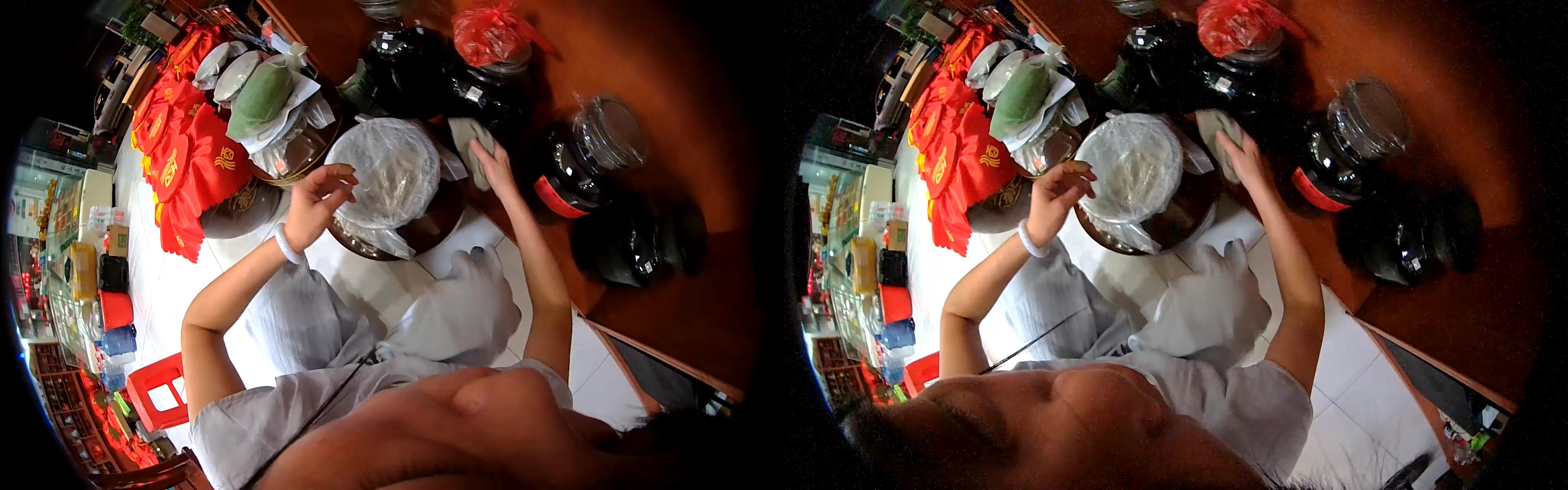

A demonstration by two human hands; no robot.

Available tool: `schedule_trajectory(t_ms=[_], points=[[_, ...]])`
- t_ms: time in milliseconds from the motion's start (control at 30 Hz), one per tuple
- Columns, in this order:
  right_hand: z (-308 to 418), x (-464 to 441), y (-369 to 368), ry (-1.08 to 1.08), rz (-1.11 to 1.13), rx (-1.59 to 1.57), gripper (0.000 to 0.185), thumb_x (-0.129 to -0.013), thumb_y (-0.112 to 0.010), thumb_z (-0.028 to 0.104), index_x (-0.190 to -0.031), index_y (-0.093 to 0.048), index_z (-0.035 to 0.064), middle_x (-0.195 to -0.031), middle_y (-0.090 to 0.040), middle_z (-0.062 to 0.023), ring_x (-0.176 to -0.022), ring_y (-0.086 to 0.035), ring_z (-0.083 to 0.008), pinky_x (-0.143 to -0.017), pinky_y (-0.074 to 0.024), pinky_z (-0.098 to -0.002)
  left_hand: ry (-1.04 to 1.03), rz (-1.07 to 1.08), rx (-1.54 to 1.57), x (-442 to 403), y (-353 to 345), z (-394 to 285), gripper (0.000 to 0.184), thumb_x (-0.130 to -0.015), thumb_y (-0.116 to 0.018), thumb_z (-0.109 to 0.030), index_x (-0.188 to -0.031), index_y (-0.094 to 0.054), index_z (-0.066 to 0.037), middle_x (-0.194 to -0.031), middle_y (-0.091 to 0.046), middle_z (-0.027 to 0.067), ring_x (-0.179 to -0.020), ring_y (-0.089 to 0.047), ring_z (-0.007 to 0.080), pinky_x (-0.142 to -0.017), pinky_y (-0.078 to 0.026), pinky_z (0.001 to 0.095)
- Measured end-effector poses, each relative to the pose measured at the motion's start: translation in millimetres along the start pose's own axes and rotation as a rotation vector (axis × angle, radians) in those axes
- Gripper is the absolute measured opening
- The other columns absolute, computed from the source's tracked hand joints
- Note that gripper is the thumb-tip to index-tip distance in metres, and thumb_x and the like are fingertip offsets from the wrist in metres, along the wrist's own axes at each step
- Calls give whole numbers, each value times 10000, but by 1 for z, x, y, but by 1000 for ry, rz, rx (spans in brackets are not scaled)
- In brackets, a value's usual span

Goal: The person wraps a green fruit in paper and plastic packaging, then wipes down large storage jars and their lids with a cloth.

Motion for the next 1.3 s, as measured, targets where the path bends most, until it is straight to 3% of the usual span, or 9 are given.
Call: schedule_trajectory(t_ms=[133,200,367,500,667,733,833,933,1300], points=[[93,-58,-66,154,138,692,468,-739,-603,375,-1107,-539,93,-1086,-559,-108,-946,-546,-228,-813,-407,-304,-45,-4,149,-7,-1,20,203,-802,-491,41,-1004,-502,36,-905,-566,79,-743,-557,140,-683,-462,259],[67,-105,-89,-51,425,489,494,-731,-599,401,-1103,-541,80,-1109,-550,-119,-964,-543,-240,-813,-413,-320,-40,-8,202,-10,1,24,199,-808,-497,23,-1007,-502,29,-897,-564,67,-769,-550,133,-695,-464,265],[90,-97,-106,-28,324,797,422,-736,-610,351,-1050,-573,72,-1006,-603,-105,-949,-556,-221,-815,-406,-295,-206,-46,-108,-79,51,40,349,-769,-528,-4,-1110,-467,38,-999,-578,134,-918,-559,177,-778,-450,269],[53,-71,-57,-111,84,460,399,-758,-616,282,-1046,-571,10,-984,-602,-62,-895,-533,-136,-800,-407,-266,-36,156,24,-123,67,86,486,-818,-521,-100,-1248,-337,33,-1089,-542,117,-1011,-505,178,-862,-390,259],[38,61,-3,-492,-413,239,512,-785,-580,314,-1146,-483,-36,-1048,-563,-80,-925,-541,-191,-836,-395,-281,125,201,454,-97,58,102,509,-858,-472,-118,-1289,-255,45,-1255,-415,116,-1152,-393,191,-963,-306,279],[37,119,-32,-573,-596,-83,580,-786,-564,360,-1198,-432,-26,-1074,-545,-104,-954,-531,-205,-837,-403,-286,108,180,536,-90,59,99,516,-854,-465,-87,-1294,-233,51,-1267,-403,124,-1140,-404,208,-966,-305,287],[-52,163,-61,-145,-574,-570,533,-866,-449,355,-1263,-319,23,-1238,-404,-95,-1084,-415,-242,-918,-353,-350,91,127,585,-88,63,112,512,-842,-493,-83,-1282,-267,50,-1245,-423,139,-1137,-408,207,-945,-324,291],[-120,211,-121,-425,-911,-801,500,-872,-423,361,-1248,-328,46,-1218,-414,-101,-1081,-416,-246,-916,-346,-346,65,118,606,-71,66,112,507,-833,-503,-78,-1276,-288,45,-1241,-424,146,-1130,-415,206,-942,-323,283],[-64,279,-128,-619,-564,391,471,-770,-553,340,-1034,-500,-46,-959,-554,-183,-888,-534,-301,-775,-418,-369,63,13,663,-71,110,106,466,-820,-504,-69,-1235,-330,53,-1080,-539,176,-884,-574,249,-802,-440,342]])
Point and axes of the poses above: each hand's wrist, its own x-axis away from the middle knuckle, its own y-axis out of the back of the hand, z = x × y, the point moved 4 cm from there along -x, towards the middle knuckle
